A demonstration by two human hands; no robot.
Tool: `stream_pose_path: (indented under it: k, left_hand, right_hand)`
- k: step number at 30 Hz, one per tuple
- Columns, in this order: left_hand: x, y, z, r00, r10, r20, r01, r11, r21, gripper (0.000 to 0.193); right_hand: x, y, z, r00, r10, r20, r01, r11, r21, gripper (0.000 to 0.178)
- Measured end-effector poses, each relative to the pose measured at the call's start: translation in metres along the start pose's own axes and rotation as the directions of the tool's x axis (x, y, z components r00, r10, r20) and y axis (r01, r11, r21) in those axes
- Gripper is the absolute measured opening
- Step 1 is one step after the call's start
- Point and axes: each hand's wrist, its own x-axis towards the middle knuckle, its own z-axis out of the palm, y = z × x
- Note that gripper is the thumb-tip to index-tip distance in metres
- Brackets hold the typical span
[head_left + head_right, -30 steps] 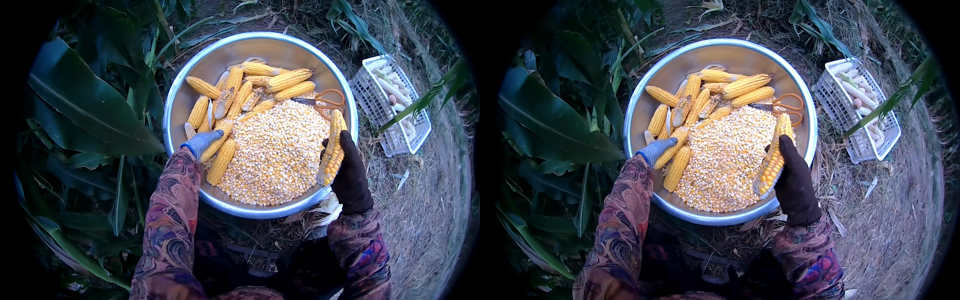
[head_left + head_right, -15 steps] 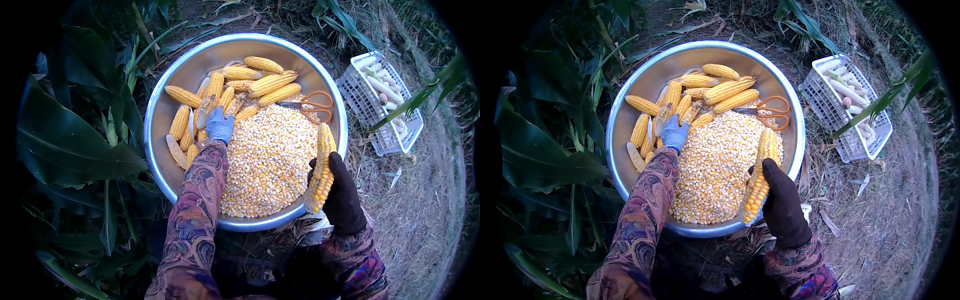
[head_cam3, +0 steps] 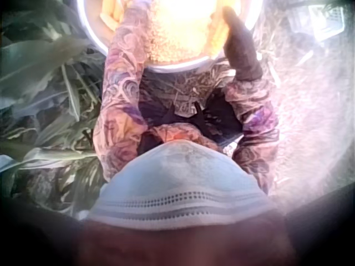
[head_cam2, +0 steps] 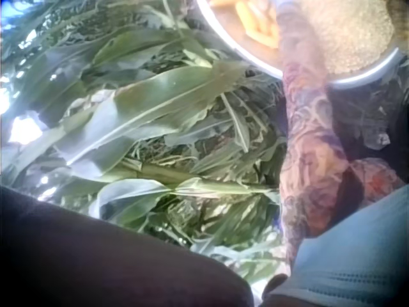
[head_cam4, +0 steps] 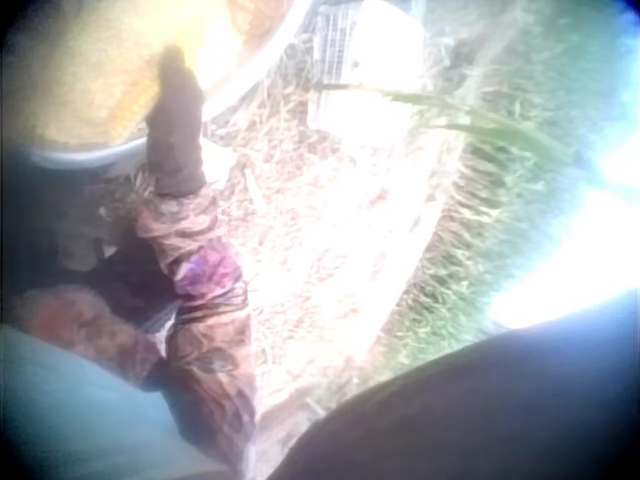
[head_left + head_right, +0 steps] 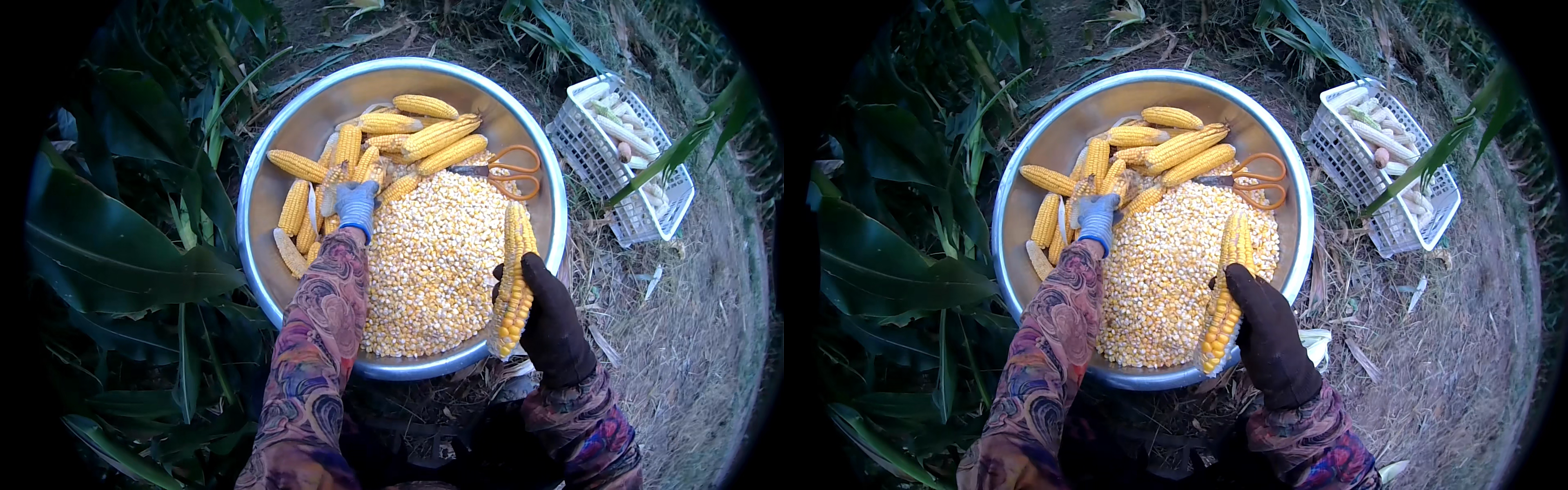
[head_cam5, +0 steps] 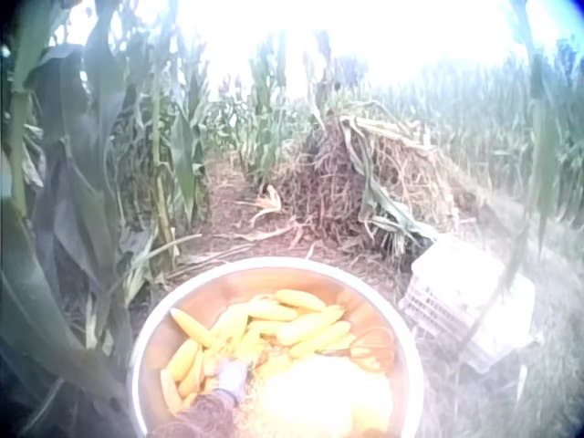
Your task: The person shucks corn cobs by hand, removing kernels into a large metal bowl. The person handles multiple cobs one at a time, rotating them to remove kernels and placing the emptied cobs back into the bowl.
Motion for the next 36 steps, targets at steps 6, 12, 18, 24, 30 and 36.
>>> stream_pose_path:
  k: [6, 12, 18, 24, 30, 36]
  left_hand:
    - [0.026, 0.067, 0.009, 0.935, 0.267, 0.235, -0.252, 0.963, -0.092, 0.043]
    - [-0.008, 0.013, 0.021, 0.933, -0.014, 0.36, -0.324, 0.406, 0.855, 0.058]
    - [-0.005, 0.029, -0.003, 0.883, -0.141, 0.447, -0.379, 0.348, 0.858, 0.071]
    - [-0.025, 0.03, -0.023, 0.872, -0.124, 0.474, -0.336, 0.552, 0.763, 0.081]
    - [-0.003, 0.098, 0.003, 0.846, -0.024, 0.532, 0.137, 0.975, -0.174, 0.045]
    - [0.026, 0.061, 0.021, 0.804, 0.076, 0.59, -0.573, 0.367, 0.733, 0.048]
  right_hand:
    - [0.0, 0.006, -0.007, 0.999, -0.048, 0.023, 0.049, 0.999, -0.024, 0.049]
    - [0.006, 0.012, -0.009, 0.995, -0.099, 0.034, 0.103, 0.986, -0.135, 0.048]
    - [0.006, 0.015, -0.008, 0.991, -0.133, 0.008, 0.132, 0.972, -0.193, 0.047]
    - [0.008, 0.015, -0.008, 0.992, -0.12, 0.033, 0.124, 0.974, -0.188, 0.046]
    - [-0.001, 0.0, -0.003, 1.0, 0.013, -0.008, -0.013, 0.999, -0.049, 0.048]
    - [0.005, 0.01, -0.007, 0.994, -0.105, 0.022, 0.107, 0.967, -0.232, 0.049]
